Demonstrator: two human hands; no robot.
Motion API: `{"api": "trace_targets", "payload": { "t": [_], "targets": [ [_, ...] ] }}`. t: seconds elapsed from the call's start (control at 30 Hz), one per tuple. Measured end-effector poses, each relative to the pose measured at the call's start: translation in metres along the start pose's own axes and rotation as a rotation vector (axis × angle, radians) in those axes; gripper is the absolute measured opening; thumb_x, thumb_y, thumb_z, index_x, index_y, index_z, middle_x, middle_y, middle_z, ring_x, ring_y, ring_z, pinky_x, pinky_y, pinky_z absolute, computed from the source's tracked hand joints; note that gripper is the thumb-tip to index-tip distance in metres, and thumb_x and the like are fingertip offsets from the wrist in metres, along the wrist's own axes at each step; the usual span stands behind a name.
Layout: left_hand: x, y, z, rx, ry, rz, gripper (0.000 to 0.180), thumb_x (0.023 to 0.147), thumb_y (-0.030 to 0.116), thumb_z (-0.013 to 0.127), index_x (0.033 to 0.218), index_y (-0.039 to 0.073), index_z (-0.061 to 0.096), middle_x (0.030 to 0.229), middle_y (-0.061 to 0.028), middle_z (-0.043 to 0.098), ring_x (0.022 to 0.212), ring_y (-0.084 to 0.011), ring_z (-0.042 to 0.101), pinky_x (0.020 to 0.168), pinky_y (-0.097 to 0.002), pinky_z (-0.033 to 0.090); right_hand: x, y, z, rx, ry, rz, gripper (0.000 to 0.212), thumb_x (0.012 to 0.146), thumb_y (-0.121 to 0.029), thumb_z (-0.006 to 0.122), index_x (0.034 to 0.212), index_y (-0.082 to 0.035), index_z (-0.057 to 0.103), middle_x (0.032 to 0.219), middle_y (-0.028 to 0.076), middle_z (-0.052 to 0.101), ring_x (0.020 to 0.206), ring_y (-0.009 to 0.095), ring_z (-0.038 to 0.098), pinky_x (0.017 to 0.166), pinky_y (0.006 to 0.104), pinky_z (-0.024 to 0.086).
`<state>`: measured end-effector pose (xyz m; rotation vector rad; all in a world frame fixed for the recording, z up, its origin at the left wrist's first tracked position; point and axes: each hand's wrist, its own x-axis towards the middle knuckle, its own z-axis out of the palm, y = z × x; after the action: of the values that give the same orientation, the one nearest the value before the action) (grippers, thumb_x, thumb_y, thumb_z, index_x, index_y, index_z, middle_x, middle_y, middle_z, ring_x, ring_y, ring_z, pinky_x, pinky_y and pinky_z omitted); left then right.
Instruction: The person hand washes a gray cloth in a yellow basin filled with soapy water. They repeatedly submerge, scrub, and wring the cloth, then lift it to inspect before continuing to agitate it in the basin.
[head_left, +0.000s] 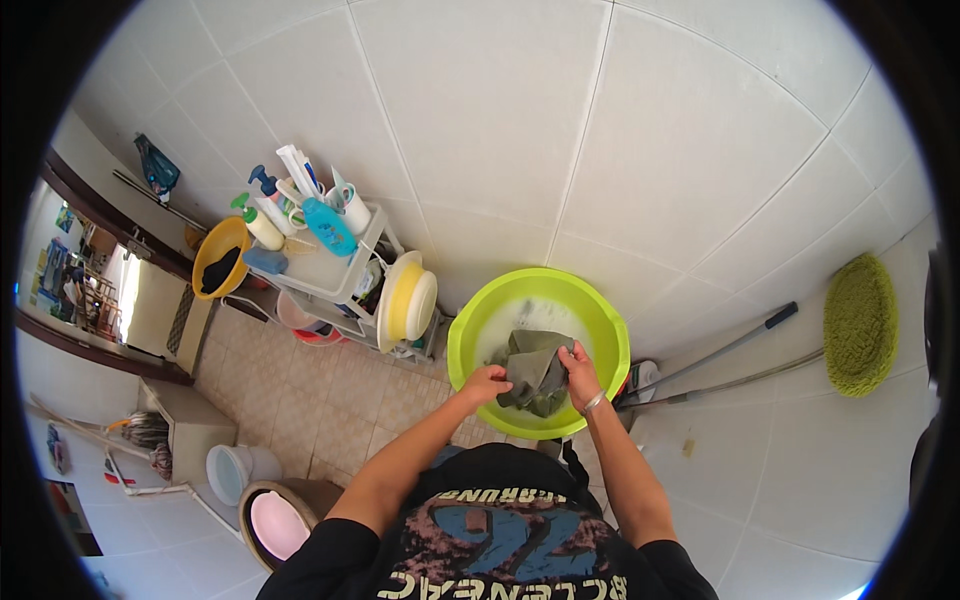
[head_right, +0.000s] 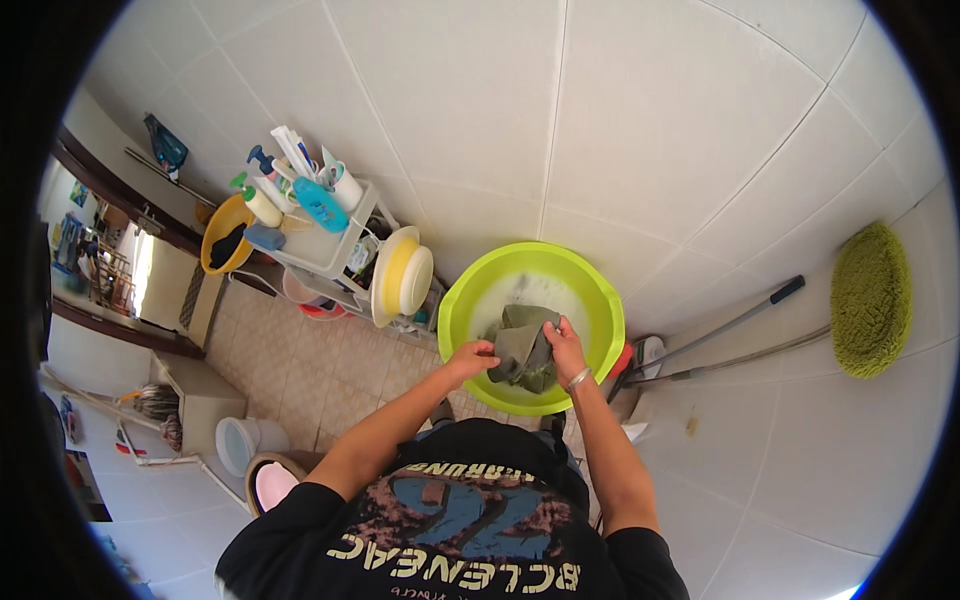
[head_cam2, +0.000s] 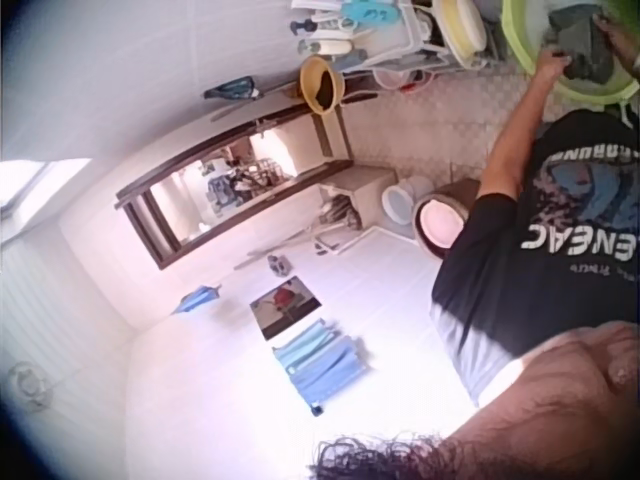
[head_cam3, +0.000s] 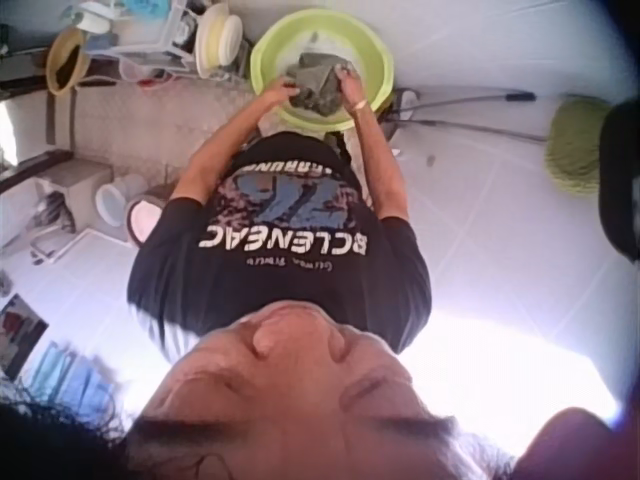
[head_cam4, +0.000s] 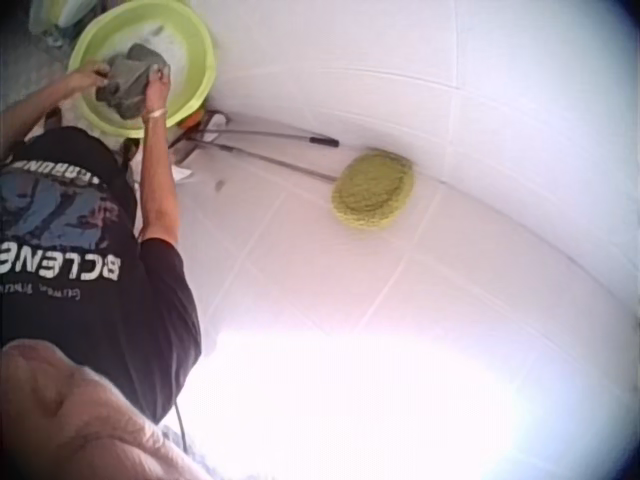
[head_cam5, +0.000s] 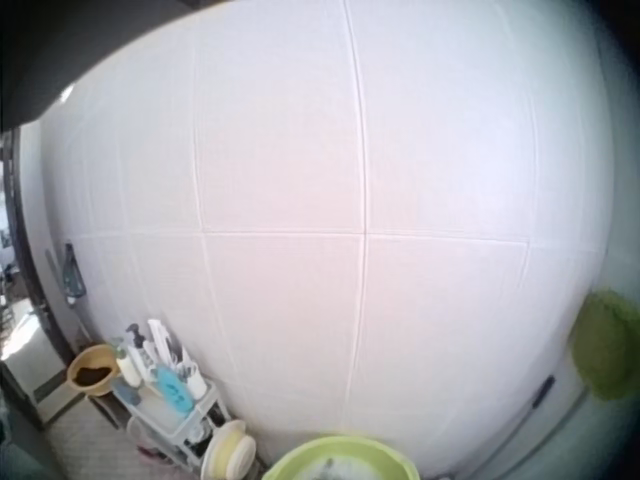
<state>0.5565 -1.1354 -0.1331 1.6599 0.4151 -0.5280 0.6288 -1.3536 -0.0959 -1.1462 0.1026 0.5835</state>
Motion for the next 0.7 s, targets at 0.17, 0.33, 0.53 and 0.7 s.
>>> {"api": "trace_targets", "payload": {
  "t": [0.17,0.33,0.53,0.7],
  "targets": [
    [-0.016,0.033,0.004,-0.352,-0.182,0.205,0.038,0.085,0.008,0.069,0.121,0.006,0.058,0.094,-0.0019,0.064,0.089,-0.009,0.057,0.082,-0.0261,0.045,-0.014,-0.028,0.004,0.279,-0.027,0.058,0.028,0.094,-0.013,0.06,0.121,-0.012,0.052,0.113,0.003,0.064,0.102,0.016,0.063,0.089,0.0362,0.051],
    [-0.02,0.053,-0.012,-0.403,-0.091,0.208,0.057,0.083,0.0,0.067,0.135,0.006,0.045,0.097,-0.0058,0.064,0.087,-0.0137,0.06,0.08,-0.0265,0.046,-0.027,-0.047,0.002,0.084,-0.062,0.008,0.04,0.083,0.003,0.067,0.119,-0.007,0.053,0.109,0.007,0.066,0.098,0.019,0.064,0.087,0.034,0.052],
    [-0.043,0.082,-0.027,-0.618,-0.138,0.229,0.062,0.081,-0.005,0.065,0.137,0.009,0.044,0.104,-0.0073,0.064,0.095,-0.0159,0.061,0.089,-0.0316,0.046,-0.034,-0.069,-0.012,-0.058,-0.001,0.019,0.027,0.083,0.008,0.063,0.109,0.001,0.06,0.096,0.007,0.07,0.084,0.015,0.066,0.079,0.0284,0.053],
    [-0.045,0.085,-0.026,-0.677,-0.04,0.208,0.058,0.079,-0.008,0.064,0.134,0.007,0.048,0.112,-0.009,0.063,0.102,-0.0177,0.06,0.091,-0.0333,0.046,-0.022,-0.036,-0.023,-0.156,0.035,-0.065,0.024,0.085,0.008,0.06,0.108,-0.001,0.061,0.097,0.003,0.07,0.078,0.008,0.065,0.066,0.021,0.05]
  ]
}}
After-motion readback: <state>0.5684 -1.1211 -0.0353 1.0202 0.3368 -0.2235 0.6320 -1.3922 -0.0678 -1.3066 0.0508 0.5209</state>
